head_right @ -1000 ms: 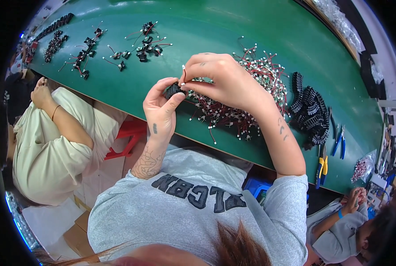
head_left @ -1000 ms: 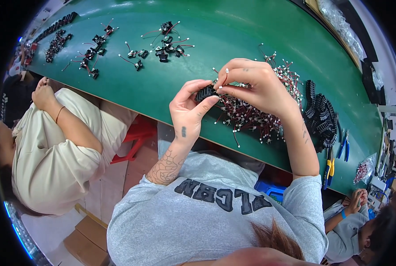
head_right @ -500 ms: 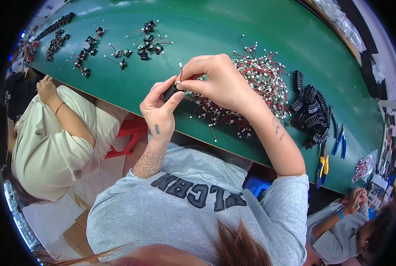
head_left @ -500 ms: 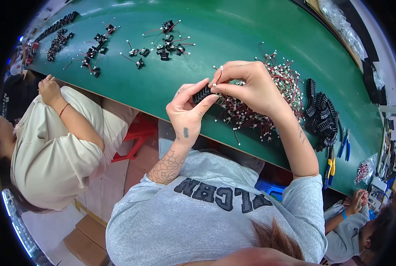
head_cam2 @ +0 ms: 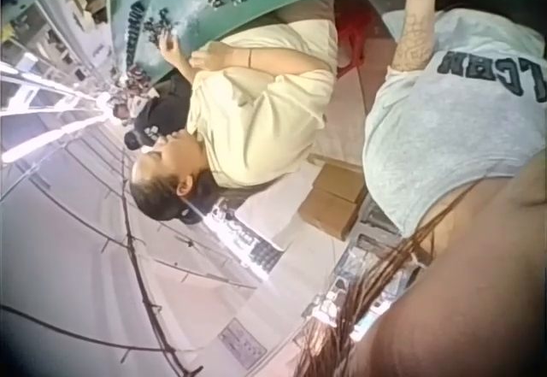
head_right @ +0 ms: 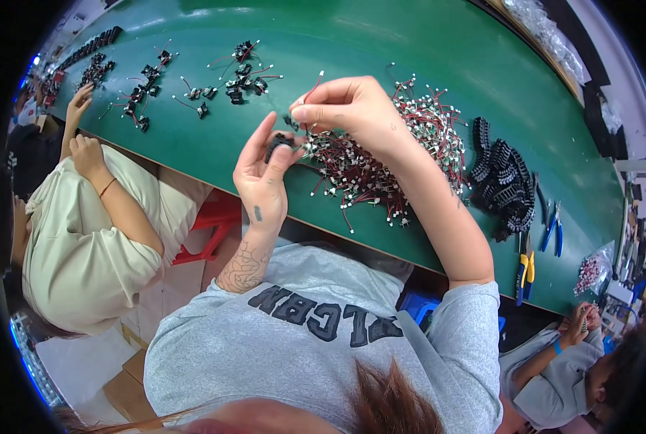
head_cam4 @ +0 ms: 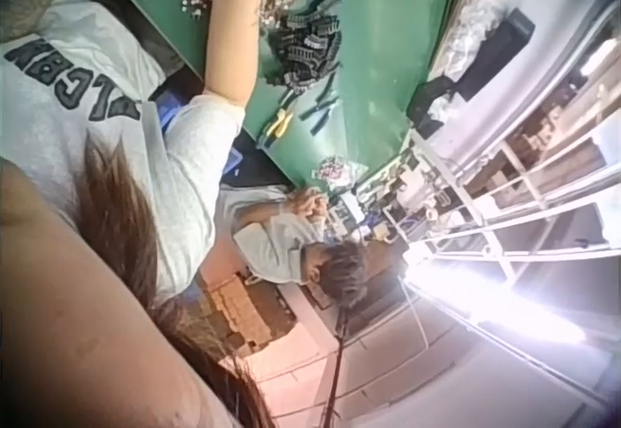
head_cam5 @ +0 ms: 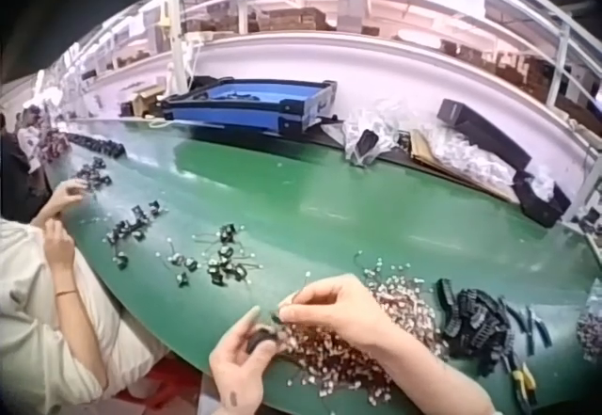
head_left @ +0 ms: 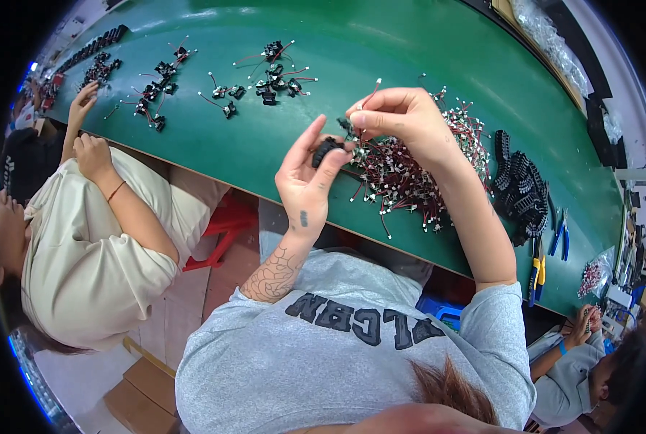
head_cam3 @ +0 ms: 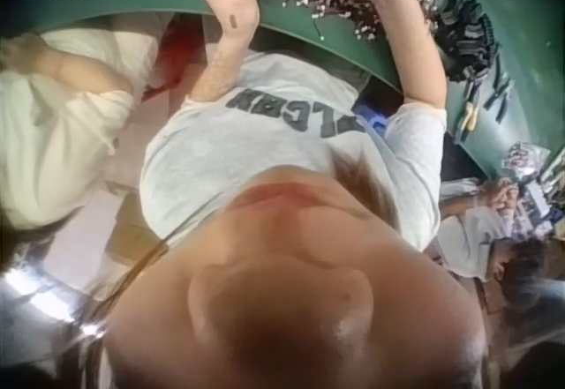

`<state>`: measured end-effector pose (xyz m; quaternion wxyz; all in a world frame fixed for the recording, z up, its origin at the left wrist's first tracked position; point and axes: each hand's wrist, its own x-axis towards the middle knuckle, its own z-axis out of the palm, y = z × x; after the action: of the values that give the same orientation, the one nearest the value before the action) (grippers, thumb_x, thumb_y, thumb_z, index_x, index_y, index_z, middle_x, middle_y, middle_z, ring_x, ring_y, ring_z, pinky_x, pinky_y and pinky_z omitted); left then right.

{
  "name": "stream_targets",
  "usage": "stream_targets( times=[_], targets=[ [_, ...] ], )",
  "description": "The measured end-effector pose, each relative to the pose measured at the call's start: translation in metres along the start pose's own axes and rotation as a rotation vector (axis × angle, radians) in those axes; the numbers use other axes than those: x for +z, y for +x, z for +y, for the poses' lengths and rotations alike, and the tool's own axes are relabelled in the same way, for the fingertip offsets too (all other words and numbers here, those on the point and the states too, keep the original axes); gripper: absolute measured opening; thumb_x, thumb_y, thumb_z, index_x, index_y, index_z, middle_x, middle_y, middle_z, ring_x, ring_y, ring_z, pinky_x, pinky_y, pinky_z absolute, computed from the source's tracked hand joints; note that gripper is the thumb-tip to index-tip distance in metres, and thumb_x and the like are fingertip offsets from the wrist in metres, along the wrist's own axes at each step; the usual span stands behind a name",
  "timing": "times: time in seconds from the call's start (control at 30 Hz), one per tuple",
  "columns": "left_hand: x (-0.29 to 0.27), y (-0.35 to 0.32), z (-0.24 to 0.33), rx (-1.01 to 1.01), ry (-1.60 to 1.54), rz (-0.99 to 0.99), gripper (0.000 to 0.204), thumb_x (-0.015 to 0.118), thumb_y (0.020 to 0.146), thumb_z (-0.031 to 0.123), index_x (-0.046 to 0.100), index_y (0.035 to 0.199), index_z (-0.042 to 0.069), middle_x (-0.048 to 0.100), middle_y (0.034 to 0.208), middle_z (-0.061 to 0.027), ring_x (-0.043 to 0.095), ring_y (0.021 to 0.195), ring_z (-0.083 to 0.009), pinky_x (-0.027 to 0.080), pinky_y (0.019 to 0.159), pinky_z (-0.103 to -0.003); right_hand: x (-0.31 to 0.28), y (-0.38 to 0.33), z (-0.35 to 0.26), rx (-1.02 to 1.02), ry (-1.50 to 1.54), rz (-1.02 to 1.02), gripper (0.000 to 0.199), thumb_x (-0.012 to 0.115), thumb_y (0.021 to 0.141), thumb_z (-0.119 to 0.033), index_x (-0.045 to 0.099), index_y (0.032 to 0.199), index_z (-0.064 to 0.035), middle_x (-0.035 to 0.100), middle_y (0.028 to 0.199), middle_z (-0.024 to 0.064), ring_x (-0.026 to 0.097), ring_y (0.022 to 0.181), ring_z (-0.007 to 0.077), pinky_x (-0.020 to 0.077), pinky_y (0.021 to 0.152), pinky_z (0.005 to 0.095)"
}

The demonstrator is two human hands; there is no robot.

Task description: The person assembles small electronic components by hand, inserting connectors into plastic housings.

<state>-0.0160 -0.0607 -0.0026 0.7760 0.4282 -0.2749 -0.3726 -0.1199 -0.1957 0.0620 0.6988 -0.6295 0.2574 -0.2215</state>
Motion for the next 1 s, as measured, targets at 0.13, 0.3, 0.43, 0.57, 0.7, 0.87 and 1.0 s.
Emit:
stream_targets(
  times=[0.13,0.3,0.43,0.57,0.7,0.87,1.0],
  targets=[
    [-0.002,0.003,-0.002,-0.007,-0.149,0.062,0.044,0.061,0.090,0.005,0.046,0.131,-0.003,0.057,0.109,-0.0131,0.061,0.100,-0.0208,0.055,0.084,-0.028,0.004,0.020,-0.014,-0.133,-0.224,0.112,0.017,0.071,0.078,-0.003,0.070,0.094,0.0041,0.070,0.087,0.0118,0.062,0.069,0.0130,0.0520,0.067,0.0214],
    [-0.003,0.005,-0.002,0.003,-0.153,0.044,0.040,0.057,0.094,0.009,0.046,0.130,-0.003,0.056,0.110,-0.0136,0.061,0.099,-0.0219,0.056,0.081,-0.029,0.005,0.048,-0.019,-0.239,-0.260,0.186,0.032,0.071,0.077,-0.003,0.066,0.109,0.0029,0.070,0.089,0.0127,0.065,0.074,0.0143,0.0534,0.069,0.0221],
    [-0.003,0.005,-0.002,0.011,-0.167,0.045,0.039,0.057,0.094,0.010,0.047,0.129,-0.003,0.056,0.109,-0.0138,0.061,0.099,-0.0215,0.056,0.081,-0.029,0.003,0.049,-0.019,-0.268,-0.248,0.201,0.039,0.072,0.077,-0.003,0.063,0.115,0.0020,0.070,0.090,0.0135,0.067,0.078,0.0153,0.0541,0.071,0.0228],
    [-0.004,0.005,0.000,-0.060,-0.157,-0.006,0.036,0.054,0.095,0.011,0.047,0.128,-0.003,0.056,0.108,-0.0138,0.061,0.094,-0.0201,0.057,0.080,-0.029,0.001,0.026,-0.019,-0.268,-0.102,0.170,0.039,0.072,0.077,-0.003,0.063,0.115,0.0018,0.070,0.090,0.0141,0.067,0.078,0.0167,0.0549,0.073,0.0242],
    [-0.001,0.007,0.001,-0.097,-0.174,-0.026,0.032,0.051,0.096,0.010,0.050,0.125,-0.003,0.055,0.104,-0.0127,0.058,0.086,-0.0160,0.055,0.071,-0.026,-0.003,0.023,-0.010,-0.222,-0.032,0.107,0.036,0.070,0.079,-0.003,0.063,0.114,0.0019,0.070,0.090,0.0137,0.067,0.080,0.0174,0.0553,0.074,0.0251],
    [-0.010,0.012,-0.008,-0.105,-0.219,-0.094,0.028,0.049,0.095,0.009,0.052,0.121,-0.003,0.056,0.094,-0.0095,0.052,0.075,-0.0109,0.047,0.061,-0.021,-0.016,0.014,-0.015,-0.109,0.160,-0.048,0.032,0.067,0.082,-0.003,0.063,0.113,0.0026,0.070,0.092,0.0143,0.068,0.081,0.0180,0.0560,0.074,0.0257],
    [-0.007,0.011,-0.006,-0.102,-0.173,-0.095,0.025,0.051,0.094,0.008,0.055,0.117,-0.002,0.055,0.085,-0.0054,0.047,0.068,-0.0083,0.041,0.056,-0.020,-0.019,0.012,-0.011,-0.051,0.171,-0.130,0.030,0.064,0.083,-0.003,0.063,0.113,0.0031,0.069,0.094,0.0150,0.068,0.083,0.0185,0.0561,0.074,0.0253]
  ],
)
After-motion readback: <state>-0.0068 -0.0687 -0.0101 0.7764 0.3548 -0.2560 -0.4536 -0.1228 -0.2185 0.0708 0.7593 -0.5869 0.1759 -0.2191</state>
